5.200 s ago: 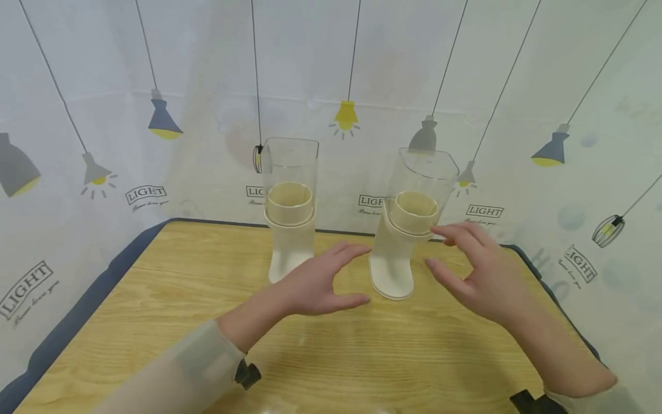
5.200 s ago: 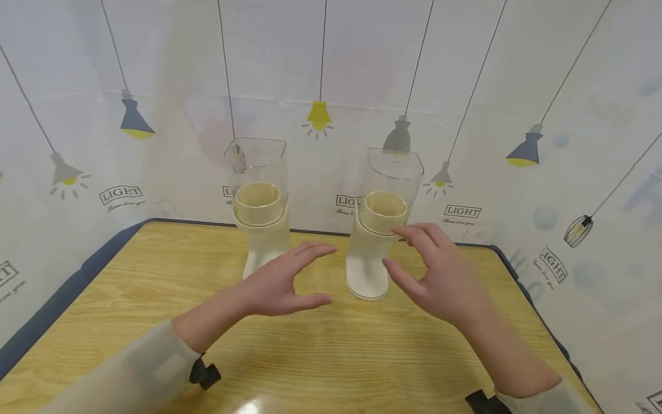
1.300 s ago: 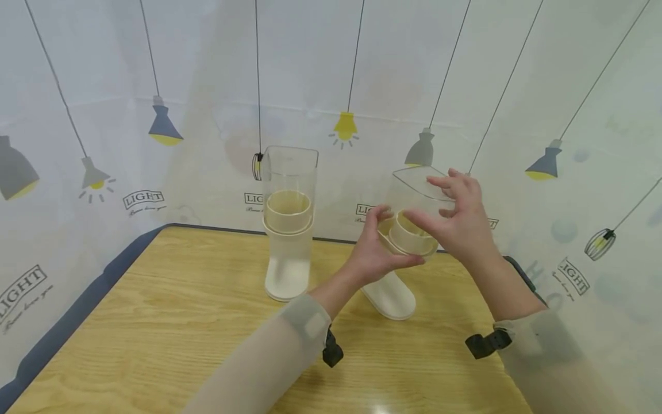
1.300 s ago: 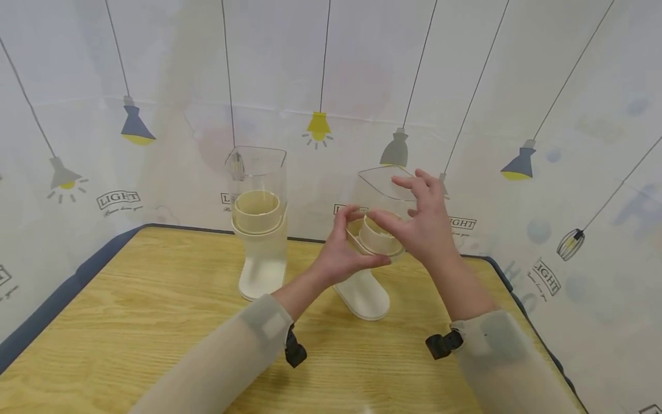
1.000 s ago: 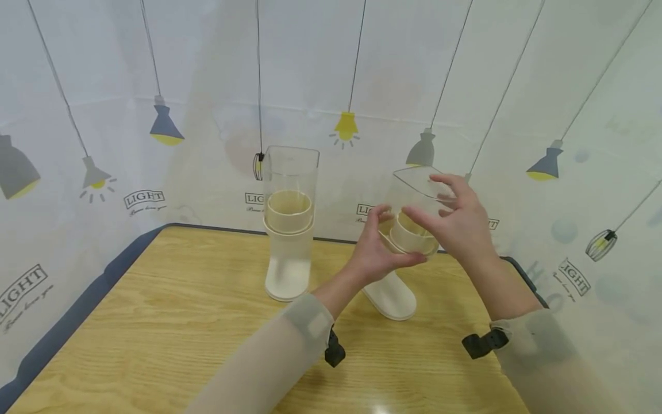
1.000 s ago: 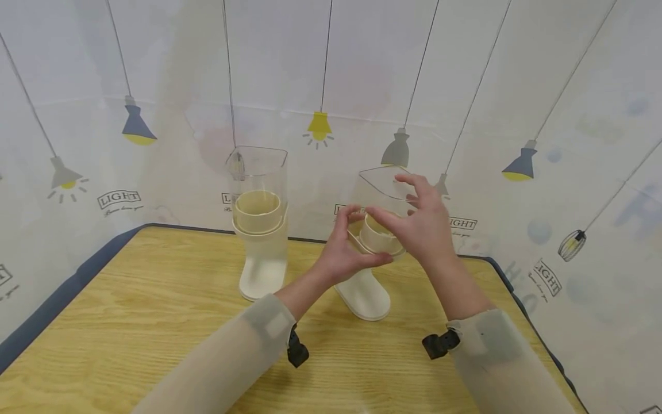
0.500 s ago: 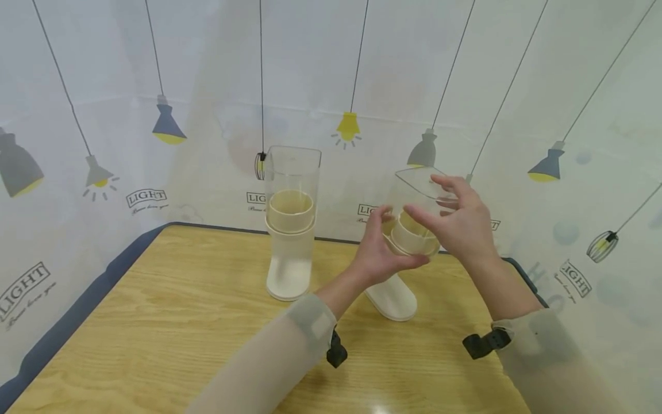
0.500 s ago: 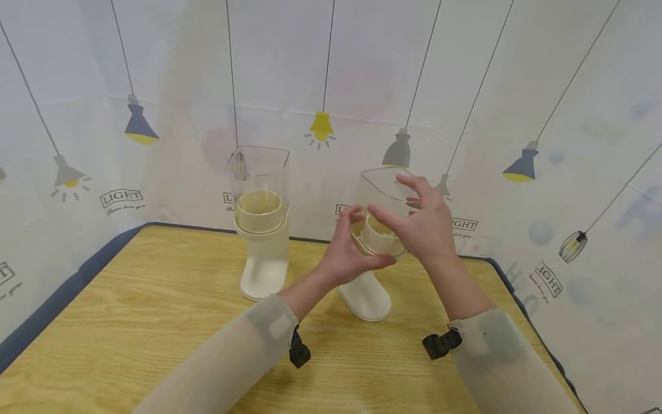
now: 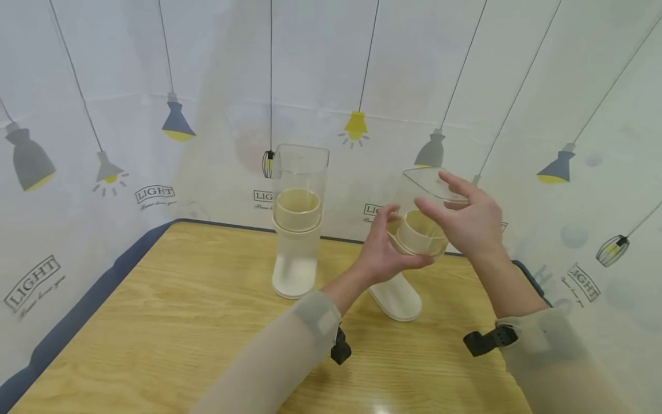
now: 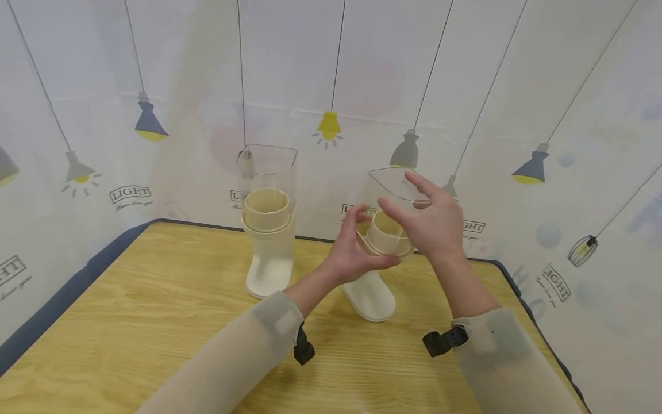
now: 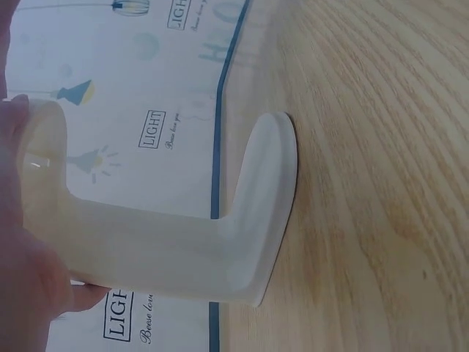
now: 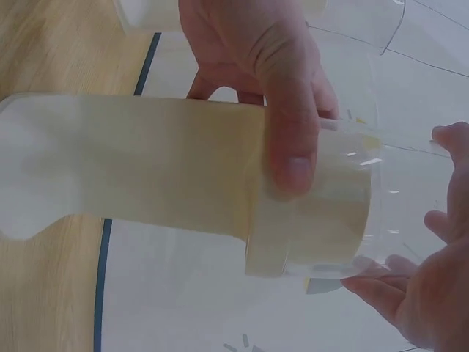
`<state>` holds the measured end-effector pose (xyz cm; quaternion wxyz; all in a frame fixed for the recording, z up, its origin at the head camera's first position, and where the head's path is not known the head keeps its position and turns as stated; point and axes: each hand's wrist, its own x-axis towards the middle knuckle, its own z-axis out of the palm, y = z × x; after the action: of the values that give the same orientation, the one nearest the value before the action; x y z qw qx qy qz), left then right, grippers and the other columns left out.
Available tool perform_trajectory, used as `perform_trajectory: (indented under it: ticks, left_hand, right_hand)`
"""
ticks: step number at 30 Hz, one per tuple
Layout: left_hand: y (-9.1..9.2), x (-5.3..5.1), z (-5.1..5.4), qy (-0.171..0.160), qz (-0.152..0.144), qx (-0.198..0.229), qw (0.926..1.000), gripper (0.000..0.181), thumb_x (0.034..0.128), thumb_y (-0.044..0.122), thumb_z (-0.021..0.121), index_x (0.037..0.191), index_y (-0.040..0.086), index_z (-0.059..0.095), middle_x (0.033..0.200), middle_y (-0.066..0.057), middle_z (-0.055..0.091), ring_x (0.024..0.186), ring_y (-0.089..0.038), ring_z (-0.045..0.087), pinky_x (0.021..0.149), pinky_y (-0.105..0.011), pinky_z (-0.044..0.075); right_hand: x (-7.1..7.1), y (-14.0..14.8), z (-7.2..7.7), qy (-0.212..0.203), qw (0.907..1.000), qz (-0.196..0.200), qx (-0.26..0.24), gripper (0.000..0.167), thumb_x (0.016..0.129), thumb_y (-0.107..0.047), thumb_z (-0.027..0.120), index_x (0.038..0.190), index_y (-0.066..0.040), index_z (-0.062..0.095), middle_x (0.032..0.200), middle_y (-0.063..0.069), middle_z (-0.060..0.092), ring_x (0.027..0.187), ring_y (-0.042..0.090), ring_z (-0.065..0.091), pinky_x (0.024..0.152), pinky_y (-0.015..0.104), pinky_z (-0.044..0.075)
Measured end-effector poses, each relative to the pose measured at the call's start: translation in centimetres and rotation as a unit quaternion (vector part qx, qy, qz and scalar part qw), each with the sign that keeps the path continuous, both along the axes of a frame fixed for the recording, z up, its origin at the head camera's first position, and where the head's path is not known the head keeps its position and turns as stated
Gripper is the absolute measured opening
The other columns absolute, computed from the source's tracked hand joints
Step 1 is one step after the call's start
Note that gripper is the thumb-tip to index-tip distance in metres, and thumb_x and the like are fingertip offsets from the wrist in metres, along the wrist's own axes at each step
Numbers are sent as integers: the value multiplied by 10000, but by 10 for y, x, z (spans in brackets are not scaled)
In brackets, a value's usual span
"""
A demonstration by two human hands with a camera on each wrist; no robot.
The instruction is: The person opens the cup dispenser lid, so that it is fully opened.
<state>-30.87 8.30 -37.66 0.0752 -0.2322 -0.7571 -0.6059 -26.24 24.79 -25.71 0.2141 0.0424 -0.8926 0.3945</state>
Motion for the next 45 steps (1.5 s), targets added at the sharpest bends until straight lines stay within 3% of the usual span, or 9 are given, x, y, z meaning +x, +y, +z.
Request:
perform_trajectory:
  ticks: [8,14,25,34,38,45]
  left_hand:
    - [1,1,0,130,-19,-74,9999,1227,726,348,1048,1664,269,260,1616,-79,480,1481,-225,500,1138,-422,516]
    - [1,1,0,139,36,-111,9998,1233,720,345,1053,1662,252,264,1605,-91,489,1468,-222,511,1129,-398,519]
    - [-1,-2,1,101,-57,-316,9994,1232,729,349,1048,1671,245,263,1599,-86,505,1472,-227,509,1166,-438,497]
    - [-4,-1,2,94,-67,-316,9994,1231,720,347,1055,1667,260,273,1591,-78,520,1435,-224,534,1173,-440,495]
    - [-4,-2,2,97,-95,-335,9993,1235,723,343,1055,1668,253,264,1587,-85,523,1412,-226,549,1158,-443,504]
    - [-6,-2,2,127,-148,-367,9991,1230,727,344,1050,1664,237,261,1583,-97,528,1381,-227,570,1129,-432,520]
  right_hand:
    - [3,2,-2,-35,9998,63,-188,792,920,-588,844,1621,-370,546,1695,110,499,1400,413,655,1044,635,589]
    - [3,-1,-9,224,9991,158,-310,850,878,-525,915,1605,-295,539,1725,77,437,1452,446,592,1051,674,575]
    - [5,-14,-12,711,9971,-157,-241,720,901,-433,902,1547,-261,635,1613,137,529,1309,429,692,986,564,613]
    - [4,-13,-7,256,9974,-450,-504,724,893,-541,879,1550,-365,630,1655,65,529,1335,364,691,911,409,591]
    - [7,-16,-7,466,9973,-421,-380,694,895,-512,882,1528,-334,661,1595,119,550,1300,379,702,859,330,563]
    - [8,-22,-9,941,9946,-410,128,658,896,-466,870,1499,-269,695,1542,208,566,1219,405,727,939,496,605]
